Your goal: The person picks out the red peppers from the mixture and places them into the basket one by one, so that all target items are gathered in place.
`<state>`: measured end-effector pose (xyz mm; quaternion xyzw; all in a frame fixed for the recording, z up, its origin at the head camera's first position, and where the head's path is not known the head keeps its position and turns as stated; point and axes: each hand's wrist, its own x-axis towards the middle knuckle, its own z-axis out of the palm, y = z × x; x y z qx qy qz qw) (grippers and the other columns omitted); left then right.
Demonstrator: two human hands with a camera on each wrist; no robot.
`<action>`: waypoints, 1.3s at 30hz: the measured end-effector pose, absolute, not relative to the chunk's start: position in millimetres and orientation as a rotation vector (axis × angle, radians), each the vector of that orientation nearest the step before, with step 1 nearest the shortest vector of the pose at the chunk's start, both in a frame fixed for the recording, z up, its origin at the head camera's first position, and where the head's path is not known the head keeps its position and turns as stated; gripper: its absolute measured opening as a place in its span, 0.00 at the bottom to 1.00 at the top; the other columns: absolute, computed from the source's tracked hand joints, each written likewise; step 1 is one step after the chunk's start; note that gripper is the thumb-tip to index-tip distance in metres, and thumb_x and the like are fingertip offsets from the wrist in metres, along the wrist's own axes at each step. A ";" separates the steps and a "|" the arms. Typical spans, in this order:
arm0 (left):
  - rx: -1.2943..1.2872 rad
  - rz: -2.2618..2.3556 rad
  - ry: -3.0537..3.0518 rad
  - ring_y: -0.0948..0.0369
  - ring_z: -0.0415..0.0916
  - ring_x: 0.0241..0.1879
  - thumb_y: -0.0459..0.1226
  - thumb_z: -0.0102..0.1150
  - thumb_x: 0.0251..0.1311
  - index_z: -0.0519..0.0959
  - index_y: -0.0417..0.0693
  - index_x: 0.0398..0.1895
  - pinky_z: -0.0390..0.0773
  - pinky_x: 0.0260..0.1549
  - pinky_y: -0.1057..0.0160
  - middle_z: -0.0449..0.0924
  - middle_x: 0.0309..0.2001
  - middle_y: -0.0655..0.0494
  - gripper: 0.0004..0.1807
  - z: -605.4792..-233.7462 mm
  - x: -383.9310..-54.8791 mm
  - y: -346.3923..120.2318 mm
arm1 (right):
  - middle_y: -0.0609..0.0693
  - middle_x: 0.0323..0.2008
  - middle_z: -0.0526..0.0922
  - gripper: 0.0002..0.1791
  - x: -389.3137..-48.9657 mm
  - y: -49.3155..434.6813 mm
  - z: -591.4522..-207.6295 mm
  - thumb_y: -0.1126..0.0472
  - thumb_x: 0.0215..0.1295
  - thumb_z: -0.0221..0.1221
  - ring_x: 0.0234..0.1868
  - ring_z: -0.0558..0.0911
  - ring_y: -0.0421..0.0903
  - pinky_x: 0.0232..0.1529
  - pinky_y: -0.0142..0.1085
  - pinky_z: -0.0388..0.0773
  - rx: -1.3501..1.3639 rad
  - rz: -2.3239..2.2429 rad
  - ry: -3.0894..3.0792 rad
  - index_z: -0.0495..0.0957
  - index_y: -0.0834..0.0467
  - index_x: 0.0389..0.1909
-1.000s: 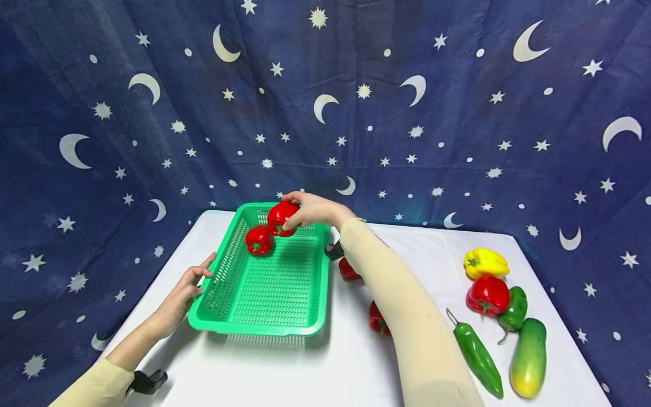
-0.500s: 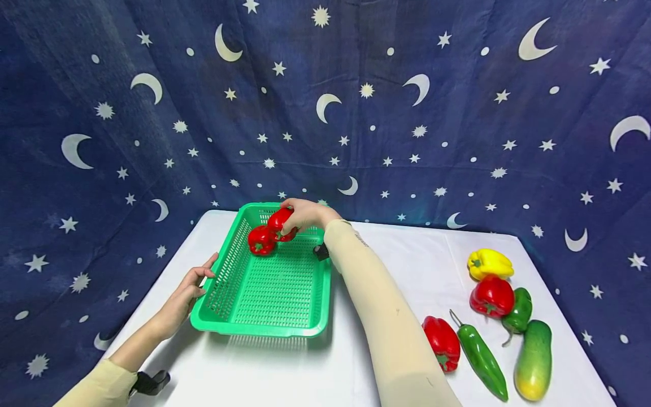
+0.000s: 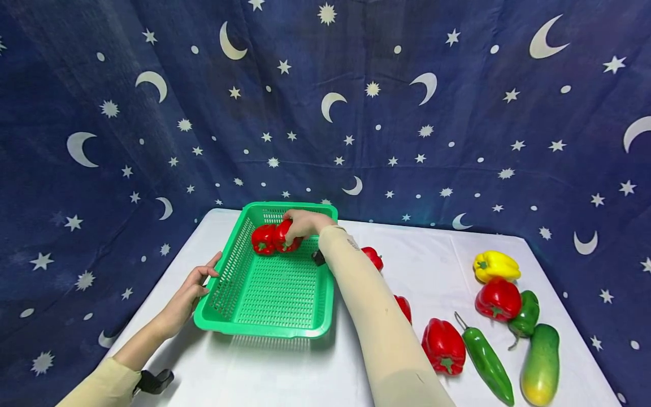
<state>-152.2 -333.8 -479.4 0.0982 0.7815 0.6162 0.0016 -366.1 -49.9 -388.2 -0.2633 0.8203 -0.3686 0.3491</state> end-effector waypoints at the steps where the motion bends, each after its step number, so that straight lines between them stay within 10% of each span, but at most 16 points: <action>1: 0.309 1.935 2.452 0.42 0.33 0.79 0.26 0.35 0.60 0.63 0.37 0.56 0.68 0.49 0.43 0.41 0.83 0.52 0.19 -479.2 -152.2 -333.3 | 0.57 0.64 0.67 0.48 -365.8 -50.0 -388.5 0.70 0.56 0.64 0.58 0.70 0.53 0.62 0.55 0.71 -0.682 -0.945 2.129 0.55 0.59 0.78; 39: 0.344 1.928 2.459 0.43 0.31 0.79 0.25 0.35 0.61 0.62 0.36 0.56 0.66 0.51 0.40 0.41 0.83 0.52 0.19 -480.5 -149.9 -334.0 | 0.54 0.67 0.73 0.36 -370.6 -53.2 -404.7 0.58 0.61 0.71 0.62 0.72 0.50 0.61 0.45 0.71 -0.693 -0.554 2.477 0.70 0.58 0.70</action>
